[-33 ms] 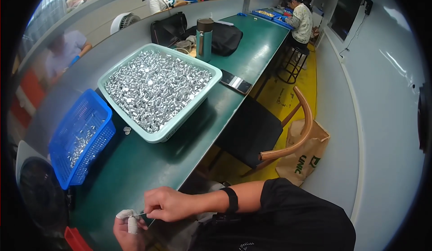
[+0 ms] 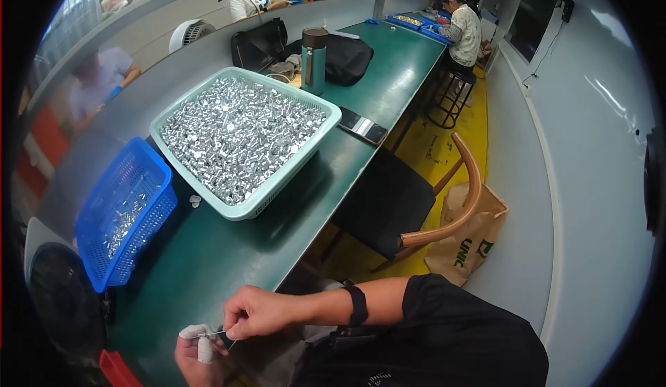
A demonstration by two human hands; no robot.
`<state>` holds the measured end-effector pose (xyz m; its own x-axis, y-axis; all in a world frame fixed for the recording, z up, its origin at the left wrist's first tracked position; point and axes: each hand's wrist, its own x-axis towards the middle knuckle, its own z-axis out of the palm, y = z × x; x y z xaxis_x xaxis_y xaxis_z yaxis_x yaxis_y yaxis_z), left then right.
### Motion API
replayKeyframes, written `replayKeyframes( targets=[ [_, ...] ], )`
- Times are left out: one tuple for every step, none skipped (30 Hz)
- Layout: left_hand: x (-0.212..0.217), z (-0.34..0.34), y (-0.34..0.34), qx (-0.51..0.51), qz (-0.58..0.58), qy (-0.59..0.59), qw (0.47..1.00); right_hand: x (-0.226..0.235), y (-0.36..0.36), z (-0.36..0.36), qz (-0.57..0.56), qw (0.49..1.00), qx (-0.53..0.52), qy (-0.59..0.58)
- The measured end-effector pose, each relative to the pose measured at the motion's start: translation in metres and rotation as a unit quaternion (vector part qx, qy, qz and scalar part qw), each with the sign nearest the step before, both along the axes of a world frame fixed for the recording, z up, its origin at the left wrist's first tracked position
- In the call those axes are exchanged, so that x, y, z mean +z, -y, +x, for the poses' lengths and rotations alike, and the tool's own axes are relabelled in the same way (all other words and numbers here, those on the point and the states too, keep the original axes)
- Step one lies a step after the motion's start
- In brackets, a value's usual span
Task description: The person picks up a metal part from a blue basket and uses a thin metal rod to poke into its openings before placing it into a white bin.
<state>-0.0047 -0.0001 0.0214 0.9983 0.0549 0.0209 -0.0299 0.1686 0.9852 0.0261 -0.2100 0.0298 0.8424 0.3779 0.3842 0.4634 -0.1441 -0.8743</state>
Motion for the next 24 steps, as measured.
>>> replayKeyframes(
  targets=[
    [0.0,-0.001,0.0,-0.002,0.0,-0.001,1.0,0.005,0.005,0.004,0.074,0.953,0.098,-0.277],
    [0.001,-0.002,-0.003,-0.043,-0.022,-0.007,0.999,0.008,0.008,0.005,0.141,0.817,0.187,-0.527],
    [0.003,-0.002,-0.007,-0.085,-0.043,-0.012,0.995,0.004,0.007,0.004,0.143,0.818,0.186,-0.526],
    [0.005,-0.001,-0.009,-0.127,-0.064,-0.017,0.99,-0.004,0.004,0.001,0.134,0.918,0.142,-0.344],
    [0.005,0.0,-0.013,-0.127,-0.064,-0.017,0.99,-0.007,0.0,-0.003,0.119,0.977,0.094,-0.147],
    [0.005,0.002,-0.016,-0.12,-0.068,-0.052,0.989,-0.01,-0.002,-0.004,0.097,0.993,0.041,0.056],
    [0.005,0.003,-0.018,-0.112,-0.073,-0.087,0.987,-0.012,-0.002,-0.005,0.098,0.993,0.041,0.056],
    [0.006,0.004,-0.021,-0.103,-0.078,-0.123,0.984,-0.007,-0.002,-0.007,0.028,0.987,-0.002,0.156],
    [0.007,0.004,-0.022,-0.102,-0.078,-0.124,0.984,-0.001,-0.001,-0.009,-0.042,0.966,-0.045,0.252],
    [0.008,0.005,-0.023,-0.107,-0.083,-0.139,0.981,0.002,-0.001,-0.009,-0.112,0.928,-0.087,0.345],
    [0.009,0.005,-0.023,-0.113,-0.087,-0.154,0.978,0.002,0.0,-0.008,-0.111,0.928,-0.087,0.344],
    [0.01,0.006,-0.023,-0.12,-0.092,-0.169,0.974,0.0,0.001,-0.006,-0.098,0.935,-0.092,0.327],
    [0.01,0.005,-0.02,-0.12,-0.093,-0.169,0.974,0.001,0.002,-0.005,-0.086,0.942,-0.098,0.309],
    [0.01,0.002,-0.015,-0.118,-0.066,-0.126,0.983,0.003,0.003,-0.003,-0.074,0.948,-0.103,0.292],
    [0.009,0.0,-0.01,-0.116,-0.04,-0.082,0.989,0.004,0.005,-0.001,-0.075,0.948,-0.104,0.292],
    [0.009,-0.001,-0.007,-0.114,-0.013,-0.038,0.993,0.006,0.009,0.001,-0.012,0.999,-0.015,0.041],
    [0.011,-0.001,-0.009,-0.116,-0.013,-0.038,0.992,0.008,0.013,0.002,0.053,0.973,0.075,-0.213],
    [0.015,-0.001,-0.011,-0.143,-0.002,-0.023,0.99,0.009,0.015,0.003,0.114,0.871,0.16,-0.45],
    [0.019,0.0,-0.015,-0.169,0.01,-0.009,0.986,0.007,0.015,0.003,0.114,0.871,0.16,-0.451],
    [0.021,0.0,-0.018,-0.194,0.023,0.006,0.981,0.003,0.015,0.002,0.12,0.872,0.167,-0.444],
    [0.019,0.001,-0.021,-0.19,0.025,0.004,0.981,-0.002,0.013,0.002,0.127,0.872,0.175,-0.438],
    [0.016,0.002,-0.027,-0.179,0.021,0.019,0.983,-0.003,0.008,0.003,0.133,0.871,0.191,-0.432],
    [0.013,0.001,-0.032,-0.165,0.02,0.032,0.986,-0.004,0.006,0.003,0.133,0.866,0.206,-0.435],
    [0.01,-0.003,-0.038,-0.147,0.022,0.045,0.988,-0.006,0.008,0.003,0.124,0.91,0.171,-0.356]
  ],
)
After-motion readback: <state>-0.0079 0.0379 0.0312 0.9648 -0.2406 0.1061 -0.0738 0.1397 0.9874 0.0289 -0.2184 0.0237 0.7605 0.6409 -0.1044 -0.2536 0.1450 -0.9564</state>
